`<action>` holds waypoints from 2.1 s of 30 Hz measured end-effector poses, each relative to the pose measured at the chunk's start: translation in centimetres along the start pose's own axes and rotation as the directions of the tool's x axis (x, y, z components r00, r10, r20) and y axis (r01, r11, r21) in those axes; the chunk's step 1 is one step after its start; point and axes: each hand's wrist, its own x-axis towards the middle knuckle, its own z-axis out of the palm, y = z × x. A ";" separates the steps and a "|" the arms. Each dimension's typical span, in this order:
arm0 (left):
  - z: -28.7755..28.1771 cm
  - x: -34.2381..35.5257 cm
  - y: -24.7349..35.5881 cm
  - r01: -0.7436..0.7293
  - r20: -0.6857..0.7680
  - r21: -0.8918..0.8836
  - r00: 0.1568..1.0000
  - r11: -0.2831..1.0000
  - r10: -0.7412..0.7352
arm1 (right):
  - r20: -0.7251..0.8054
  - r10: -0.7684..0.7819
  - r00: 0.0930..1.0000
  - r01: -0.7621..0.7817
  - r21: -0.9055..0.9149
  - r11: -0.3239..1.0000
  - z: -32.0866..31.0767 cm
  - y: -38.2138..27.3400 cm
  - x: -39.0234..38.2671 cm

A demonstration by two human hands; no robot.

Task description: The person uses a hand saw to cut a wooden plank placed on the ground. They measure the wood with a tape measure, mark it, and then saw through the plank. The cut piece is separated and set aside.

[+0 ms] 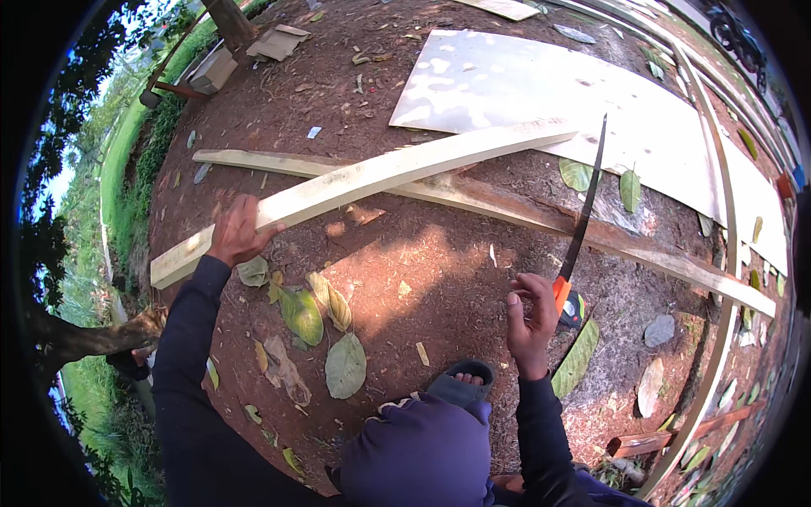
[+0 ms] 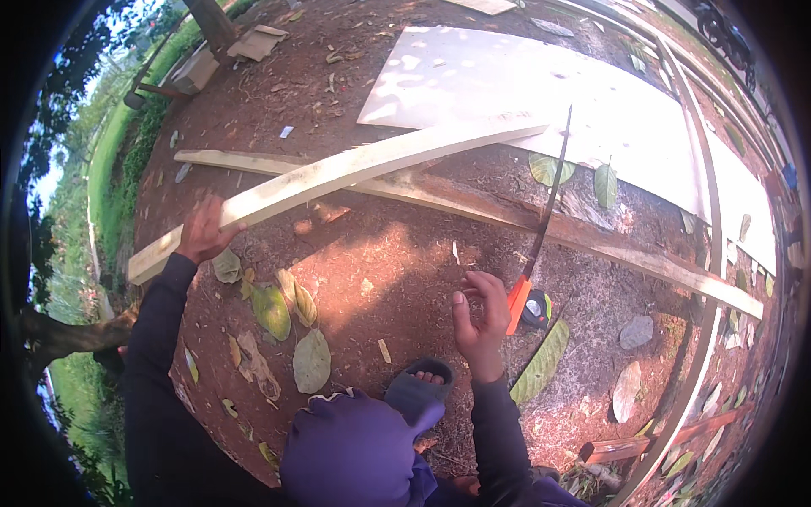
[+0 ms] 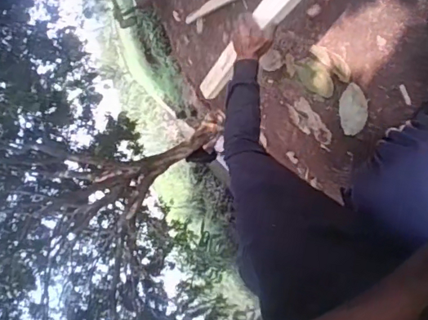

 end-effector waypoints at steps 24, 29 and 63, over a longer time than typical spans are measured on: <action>7.1 -62.0 29.6 0.982 0.921 -0.170 0.131 -0.076 -0.366 | 0.612 0.397 0.684 0.429 -0.778 0.460 9.3 9.7 18.0; 2.8 -61.8 30.4 0.999 0.938 0.032 -0.028 0.006 -0.346 | 0.653 0.391 0.649 0.482 -0.750 0.452 9.1 8.9 18.4; 12.4 -33.5 21.6 0.750 0.691 -0.588 0.661 0.304 -0.292 | 0.709 0.427 0.561 0.558 -0.705 0.437 9.1 8.9 21.2</action>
